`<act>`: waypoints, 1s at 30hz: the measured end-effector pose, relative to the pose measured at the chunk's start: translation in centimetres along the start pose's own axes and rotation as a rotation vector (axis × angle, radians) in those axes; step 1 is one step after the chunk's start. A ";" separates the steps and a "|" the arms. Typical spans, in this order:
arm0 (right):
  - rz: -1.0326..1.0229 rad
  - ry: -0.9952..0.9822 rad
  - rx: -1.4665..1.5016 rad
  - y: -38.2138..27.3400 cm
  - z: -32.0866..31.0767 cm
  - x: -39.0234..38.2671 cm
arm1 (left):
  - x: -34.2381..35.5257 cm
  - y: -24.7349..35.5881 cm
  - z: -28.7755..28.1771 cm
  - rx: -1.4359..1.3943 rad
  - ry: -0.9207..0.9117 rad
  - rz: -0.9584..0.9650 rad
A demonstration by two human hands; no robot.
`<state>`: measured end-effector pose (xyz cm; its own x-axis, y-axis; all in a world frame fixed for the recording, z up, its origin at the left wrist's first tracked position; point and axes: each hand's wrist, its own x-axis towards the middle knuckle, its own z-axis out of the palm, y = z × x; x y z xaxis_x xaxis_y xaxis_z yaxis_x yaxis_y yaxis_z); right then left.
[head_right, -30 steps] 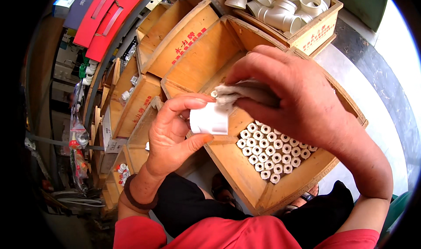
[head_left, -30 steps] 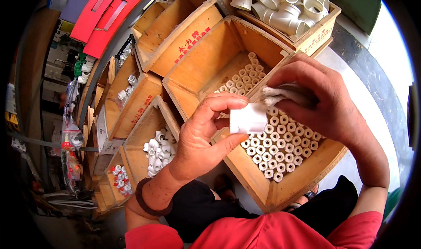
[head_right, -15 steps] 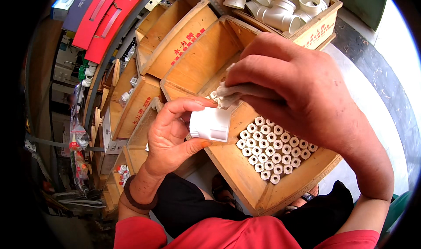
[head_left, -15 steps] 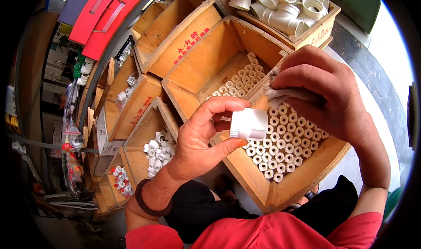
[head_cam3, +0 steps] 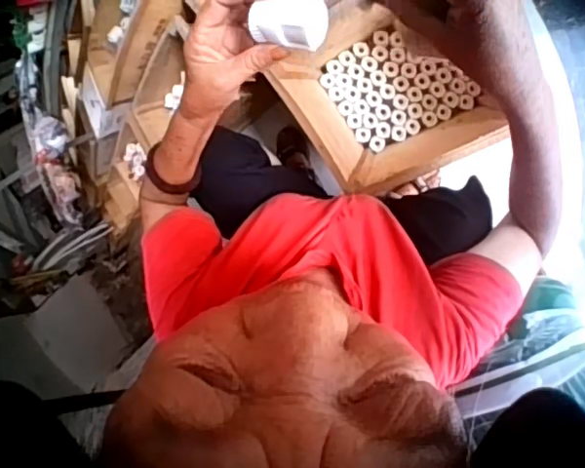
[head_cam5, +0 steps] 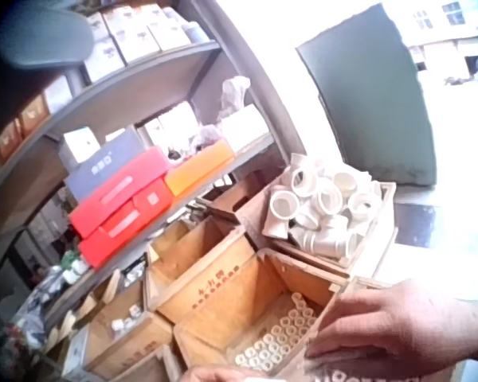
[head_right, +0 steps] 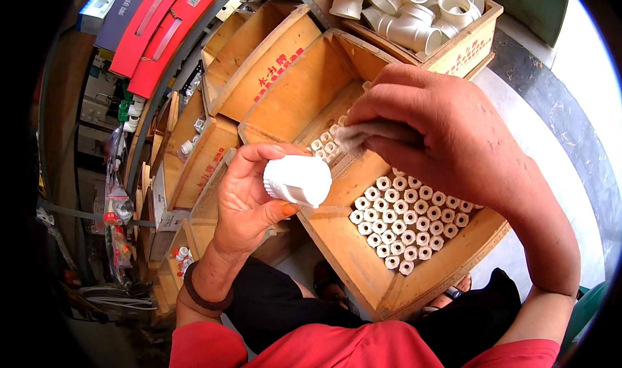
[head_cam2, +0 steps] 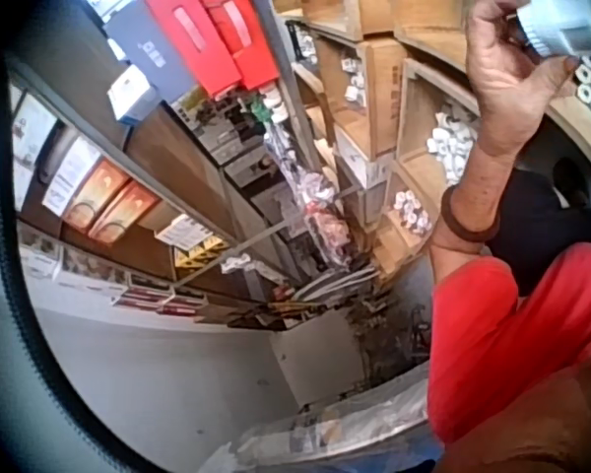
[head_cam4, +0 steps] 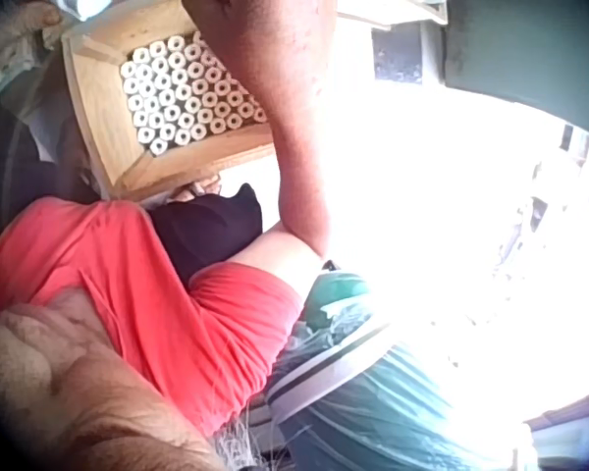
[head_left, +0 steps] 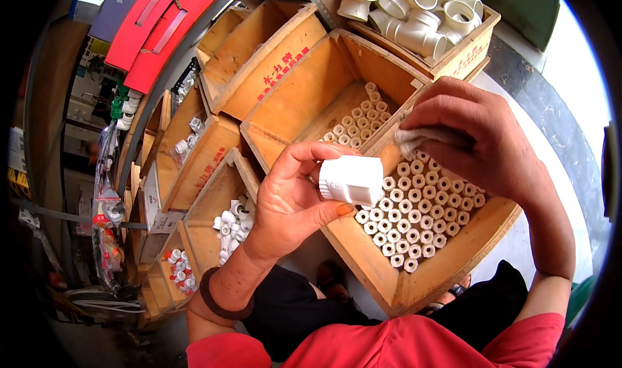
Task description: The person repeatedly picks white plastic pipe fittings from a wooden crate and wipes them with a cloth. They handle each fitting individually, rubbing the exterior and interior surfaces, then place the cleaned items back into the crate.
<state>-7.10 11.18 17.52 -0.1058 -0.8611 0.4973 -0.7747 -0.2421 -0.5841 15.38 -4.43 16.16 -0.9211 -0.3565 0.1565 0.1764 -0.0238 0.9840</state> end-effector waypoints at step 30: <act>-0.278 0.005 -0.133 -2.0 2.1 -0.4 | -0.6 -0.9 0.4 -0.667 0.014 -0.462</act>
<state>-4.17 11.06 17.13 0.1191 -0.7675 0.6299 -0.8493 -0.4073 -0.3358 15.60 -3.81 15.20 -0.9480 -0.1857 -0.2585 -0.0470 -0.7217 0.6906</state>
